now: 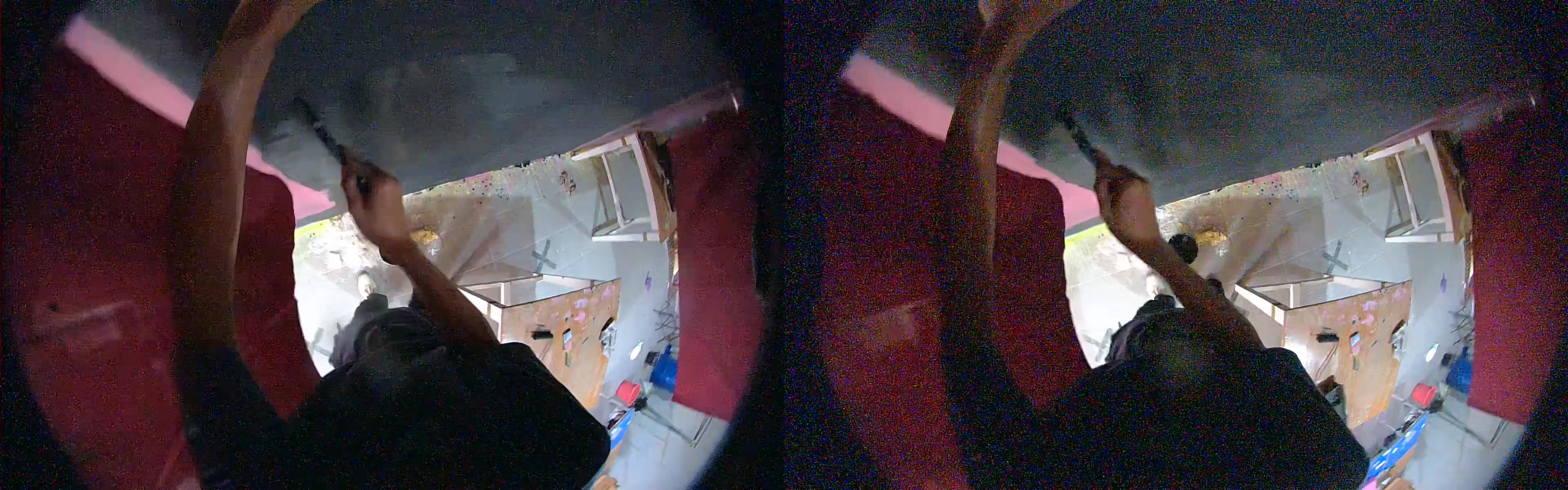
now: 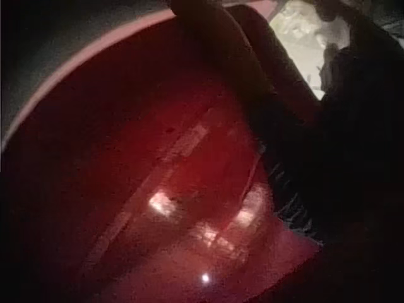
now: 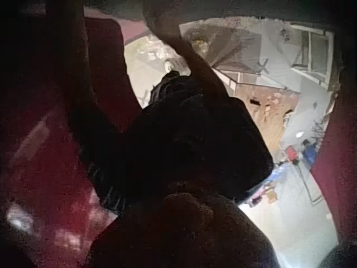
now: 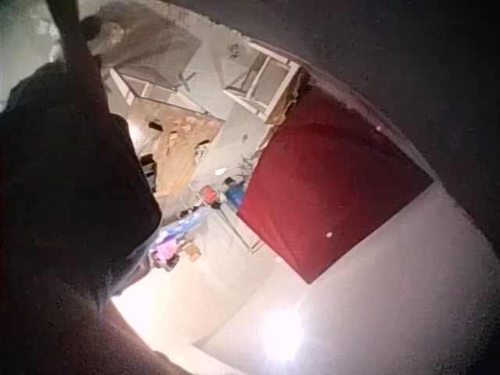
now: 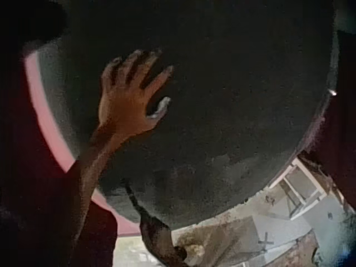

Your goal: Apply grey paint to a wall using a paintbrush.

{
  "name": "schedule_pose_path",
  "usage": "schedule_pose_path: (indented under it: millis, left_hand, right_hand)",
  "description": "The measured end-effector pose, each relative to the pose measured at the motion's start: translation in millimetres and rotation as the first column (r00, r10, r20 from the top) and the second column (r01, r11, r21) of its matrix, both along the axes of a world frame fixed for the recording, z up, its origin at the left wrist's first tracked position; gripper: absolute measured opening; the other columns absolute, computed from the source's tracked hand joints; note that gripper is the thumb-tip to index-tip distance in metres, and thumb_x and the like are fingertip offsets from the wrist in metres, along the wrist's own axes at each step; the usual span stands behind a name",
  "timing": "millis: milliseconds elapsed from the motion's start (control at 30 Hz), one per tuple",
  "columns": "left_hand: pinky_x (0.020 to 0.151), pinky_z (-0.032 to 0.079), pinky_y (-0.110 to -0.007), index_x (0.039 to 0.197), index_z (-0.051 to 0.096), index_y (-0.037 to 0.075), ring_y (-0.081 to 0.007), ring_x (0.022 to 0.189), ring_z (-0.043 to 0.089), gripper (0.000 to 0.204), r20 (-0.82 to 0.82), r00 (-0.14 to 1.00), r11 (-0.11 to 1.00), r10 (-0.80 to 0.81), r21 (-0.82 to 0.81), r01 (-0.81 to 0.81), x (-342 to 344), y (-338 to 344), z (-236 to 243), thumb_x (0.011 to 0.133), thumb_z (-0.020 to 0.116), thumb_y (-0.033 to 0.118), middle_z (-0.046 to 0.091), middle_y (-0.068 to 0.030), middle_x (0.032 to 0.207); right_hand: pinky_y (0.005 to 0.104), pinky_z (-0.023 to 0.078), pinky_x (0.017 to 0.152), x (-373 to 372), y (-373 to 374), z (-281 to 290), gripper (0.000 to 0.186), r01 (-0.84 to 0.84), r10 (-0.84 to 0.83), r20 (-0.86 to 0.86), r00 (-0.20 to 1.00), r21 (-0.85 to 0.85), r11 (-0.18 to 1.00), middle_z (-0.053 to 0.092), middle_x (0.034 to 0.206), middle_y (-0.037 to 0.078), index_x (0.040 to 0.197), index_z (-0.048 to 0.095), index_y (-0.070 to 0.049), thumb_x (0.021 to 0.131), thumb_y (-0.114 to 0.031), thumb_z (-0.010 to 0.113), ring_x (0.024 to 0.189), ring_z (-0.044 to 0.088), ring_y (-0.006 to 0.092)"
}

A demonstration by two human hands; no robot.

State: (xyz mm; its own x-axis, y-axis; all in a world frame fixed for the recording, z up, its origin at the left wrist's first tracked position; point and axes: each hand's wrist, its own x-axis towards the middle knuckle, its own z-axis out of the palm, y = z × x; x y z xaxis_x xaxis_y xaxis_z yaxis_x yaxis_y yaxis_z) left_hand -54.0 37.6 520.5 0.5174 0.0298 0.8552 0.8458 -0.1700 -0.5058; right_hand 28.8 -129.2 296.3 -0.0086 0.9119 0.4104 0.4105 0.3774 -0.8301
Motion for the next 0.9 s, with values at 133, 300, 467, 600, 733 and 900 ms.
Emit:
schedule_pose_path:
  millis: [133,300,467,600,733,900]
  left_hand:
    - [0.104,0.023,-0.053,0.132,0.045,0.025,-0.0280,0.129,0.030,0.055,0.006,0.998,0.998,-0.068,0.015,0.068,11,8,-2,0.082,0.059,0.041,0.036,-0.0064,0.139]
    - [0.110,0.018,-0.052,0.135,0.042,0.021,-0.0287,0.135,0.024,0.053,-0.019,1.000,1.000,0.007,-0.023,-0.007,3,2,-24,0.086,0.058,0.032,0.032,-0.0044,0.144]
    - [0.111,0.019,-0.050,0.134,0.044,0.018,-0.0275,0.136,0.024,0.052,0.156,0.915,0.913,-0.371,-0.117,0.390,25,35,-59,0.084,0.059,0.027,0.034,-0.0043,0.144]
    - [0.110,0.023,-0.047,0.132,0.047,0.016,-0.0266,0.135,0.028,0.051,0.177,0.772,0.791,-0.611,0.118,0.600,28,53,-75,0.083,0.061,0.022,0.036,-0.0047,0.143]
    - [0.109,0.024,-0.047,0.132,0.047,0.021,-0.0276,0.134,0.029,0.050,0.110,0.766,0.771,-0.634,0.174,0.613,-7,54,-90,0.085,0.059,0.026,0.035,-0.0046,0.143]
    - [0.107,0.025,-0.049,0.134,0.043,0.031,-0.0302,0.133,0.029,0.047,-0.149,0.984,0.913,0.097,-0.379,-0.148,-37,-16,-62,0.088,0.053,0.034,0.031,-0.0055,0.145]
  right_hand:
    - [0.0331,0.046,0.064,67,43,-43,0.020,0.204,-0.203,0.043,0.978,-0.045,0.978,0.063,0.075,0.016,0.094,0.063,0.001,0.089,-0.016,0.053,0.066,0.055,0.0154]
    - [0.0292,0.037,0.054,194,54,-8,0.031,0.372,-0.363,0.185,0.913,-0.017,0.928,0.052,0.064,0.002,0.088,0.062,0.005,0.092,-0.024,0.051,0.064,0.042,0.0092]
    - [0.0270,0.037,0.055,298,58,-17,0.030,0.550,-0.557,-0.005,0.831,0.157,0.820,0.055,0.068,-0.001,0.097,0.064,0.005,0.092,-0.022,0.053,0.065,0.042,0.0081]
    - [0.0258,0.036,0.055,309,66,-24,0.029,0.652,-0.673,0.086,0.735,0.187,0.735,0.053,0.070,-0.003,0.099,0.064,0.005,0.091,-0.021,0.054,0.065,0.041,0.0081]
    - [0.0338,0.033,0.043,201,77,-47,0.033,0.316,-0.275,-0.460,0.844,0.013,0.949,0.045,0.057,0.008,0.109,0.060,0.002,0.094,-0.025,0.048,0.049,0.036,0.0152]
    - [0.0332,0.041,0.053,60,48,-58,0.020,0.194,-0.183,-0.072,0.980,0.195,0.961,0.053,0.067,0.014,0.099,0.061,0.001,0.090,-0.012,0.048,0.058,0.050,0.0171]
